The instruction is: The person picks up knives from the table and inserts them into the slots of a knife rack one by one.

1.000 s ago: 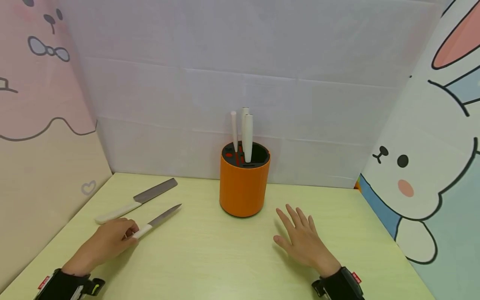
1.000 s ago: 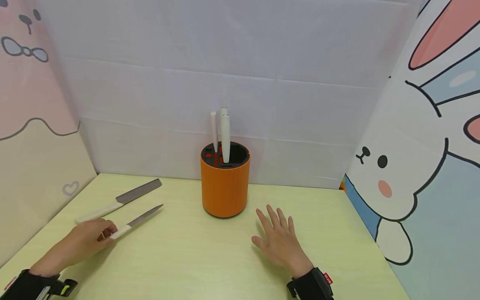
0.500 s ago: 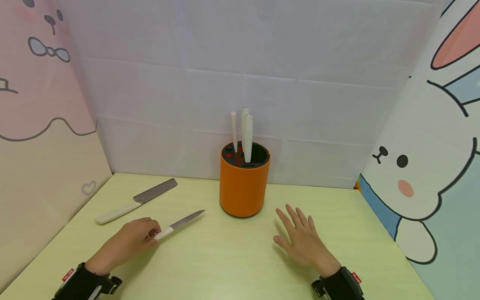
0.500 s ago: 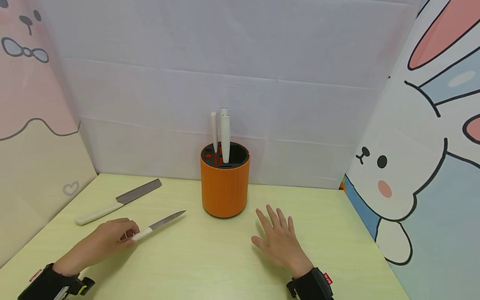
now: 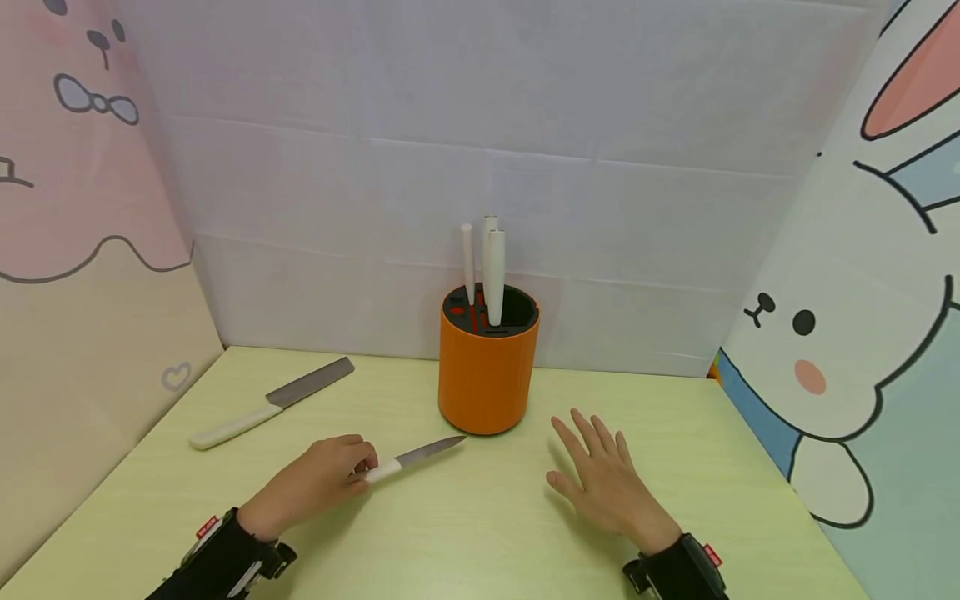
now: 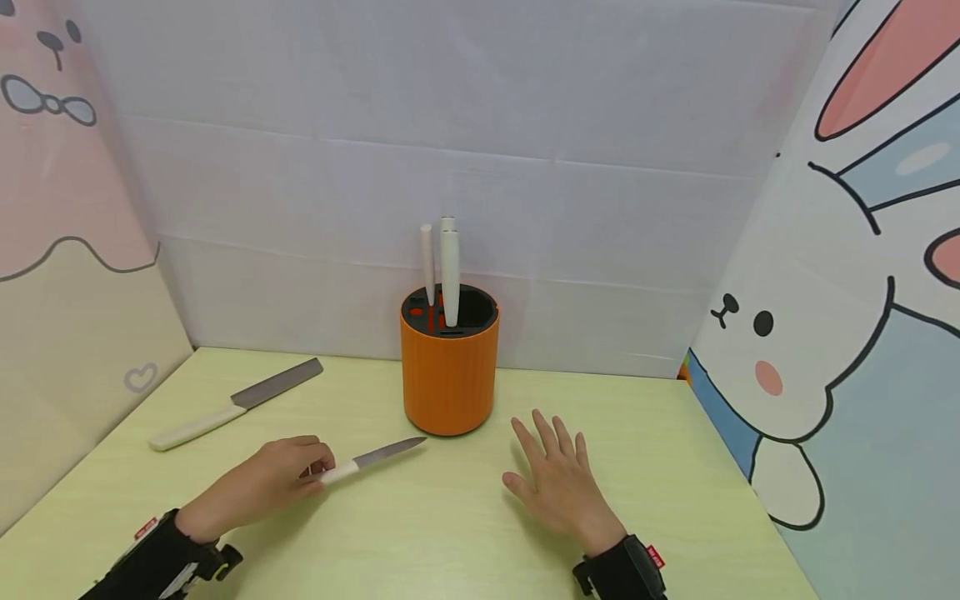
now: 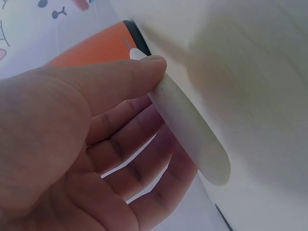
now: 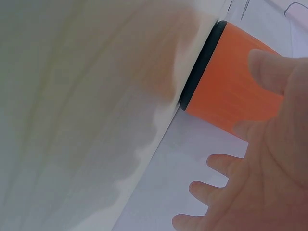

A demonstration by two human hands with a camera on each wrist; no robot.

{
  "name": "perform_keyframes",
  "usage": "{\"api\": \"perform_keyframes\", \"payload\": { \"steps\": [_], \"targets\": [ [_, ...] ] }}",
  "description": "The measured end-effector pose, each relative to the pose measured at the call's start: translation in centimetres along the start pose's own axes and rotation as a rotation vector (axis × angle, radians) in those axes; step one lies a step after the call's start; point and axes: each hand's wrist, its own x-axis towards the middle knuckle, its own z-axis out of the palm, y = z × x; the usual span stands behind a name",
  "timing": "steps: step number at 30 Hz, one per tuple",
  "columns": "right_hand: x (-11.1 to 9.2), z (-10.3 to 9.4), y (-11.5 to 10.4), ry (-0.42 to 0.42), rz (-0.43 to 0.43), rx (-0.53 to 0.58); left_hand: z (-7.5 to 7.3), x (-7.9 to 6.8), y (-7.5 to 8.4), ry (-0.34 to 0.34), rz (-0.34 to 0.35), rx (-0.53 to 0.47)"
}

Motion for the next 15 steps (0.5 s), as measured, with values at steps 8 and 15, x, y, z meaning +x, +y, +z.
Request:
{"api": "perform_keyframes", "payload": {
  "steps": [8,15],
  "targets": [
    [0.0,-0.1,-0.1,0.0,0.0,0.005,1.1,2.8,2.2,-0.025,0.039,-0.022],
    [0.0,-0.1,-0.1,0.015,-0.004,0.004,2.5,5.1,3.4,-0.022,0.101,0.0]
  ]
}}
